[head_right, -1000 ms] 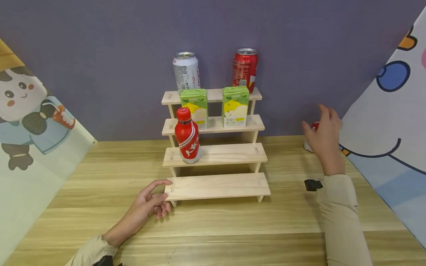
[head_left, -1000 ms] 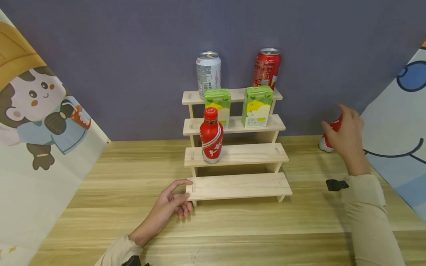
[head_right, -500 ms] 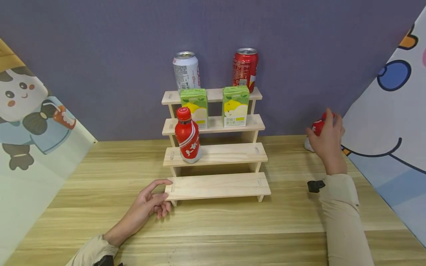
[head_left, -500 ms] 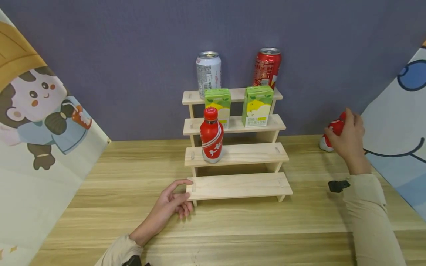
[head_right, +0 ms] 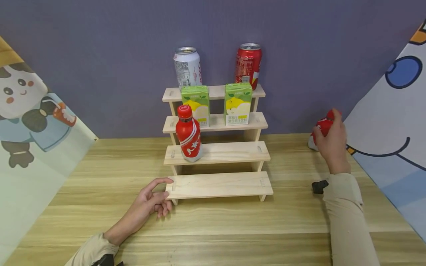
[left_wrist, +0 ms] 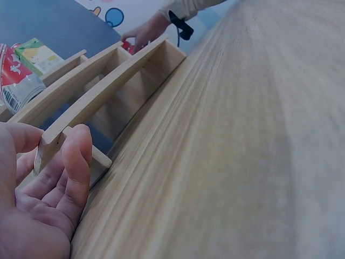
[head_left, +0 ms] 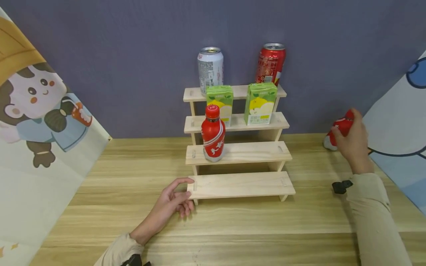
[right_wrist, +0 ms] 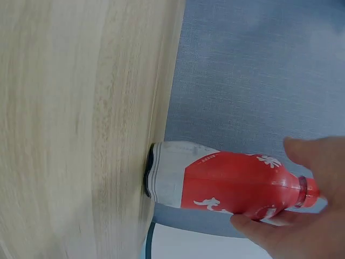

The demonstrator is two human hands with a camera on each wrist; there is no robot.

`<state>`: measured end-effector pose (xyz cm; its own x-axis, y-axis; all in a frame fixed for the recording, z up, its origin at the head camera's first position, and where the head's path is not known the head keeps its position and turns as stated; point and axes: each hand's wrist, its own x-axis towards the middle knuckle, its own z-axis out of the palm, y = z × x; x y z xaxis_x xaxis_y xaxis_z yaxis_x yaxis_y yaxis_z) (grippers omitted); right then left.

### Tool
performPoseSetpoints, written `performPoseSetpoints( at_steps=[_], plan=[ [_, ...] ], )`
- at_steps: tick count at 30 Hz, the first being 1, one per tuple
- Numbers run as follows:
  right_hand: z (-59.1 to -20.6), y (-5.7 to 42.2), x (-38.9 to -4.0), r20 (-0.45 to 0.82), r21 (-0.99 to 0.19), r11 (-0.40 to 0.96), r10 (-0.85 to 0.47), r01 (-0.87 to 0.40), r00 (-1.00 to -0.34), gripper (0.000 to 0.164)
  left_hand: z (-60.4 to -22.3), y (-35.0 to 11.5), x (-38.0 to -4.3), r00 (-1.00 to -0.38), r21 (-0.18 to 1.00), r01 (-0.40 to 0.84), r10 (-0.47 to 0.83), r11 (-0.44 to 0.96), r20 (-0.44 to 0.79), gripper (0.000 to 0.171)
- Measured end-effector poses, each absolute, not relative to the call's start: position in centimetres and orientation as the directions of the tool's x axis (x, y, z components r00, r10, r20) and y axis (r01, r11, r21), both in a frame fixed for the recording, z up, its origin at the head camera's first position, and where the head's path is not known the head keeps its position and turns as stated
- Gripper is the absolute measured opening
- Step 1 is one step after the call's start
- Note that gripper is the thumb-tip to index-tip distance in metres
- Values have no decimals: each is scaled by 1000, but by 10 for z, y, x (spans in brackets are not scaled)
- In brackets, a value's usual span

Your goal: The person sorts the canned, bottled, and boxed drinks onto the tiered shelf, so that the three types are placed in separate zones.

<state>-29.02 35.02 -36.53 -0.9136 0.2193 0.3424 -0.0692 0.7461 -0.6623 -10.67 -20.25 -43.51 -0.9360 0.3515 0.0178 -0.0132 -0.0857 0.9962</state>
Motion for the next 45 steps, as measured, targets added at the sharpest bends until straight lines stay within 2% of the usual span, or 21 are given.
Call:
performPoseSetpoints(
  at_steps=[6,15,31,45],
  plan=[
    [-365,346,-286,392,-679,733,322,-35,-862,74,-433,-201,-107,-938,996,-19,346,-82,11,42],
    [-368,342,-284,457,-659,750,339,-57,-822,72,-433,-201,-109,-932,996,3,361,-94,37,42],
    [-368,343,-285,508,-610,787,298,-93,-808,71,-431,-201,-107,-936,996,-17,352,-85,14,44],
    [-363,335,-283,469,-625,777,289,-83,-835,74,-432,-202,-104,-940,996,-45,342,-80,-15,43]
  ],
)
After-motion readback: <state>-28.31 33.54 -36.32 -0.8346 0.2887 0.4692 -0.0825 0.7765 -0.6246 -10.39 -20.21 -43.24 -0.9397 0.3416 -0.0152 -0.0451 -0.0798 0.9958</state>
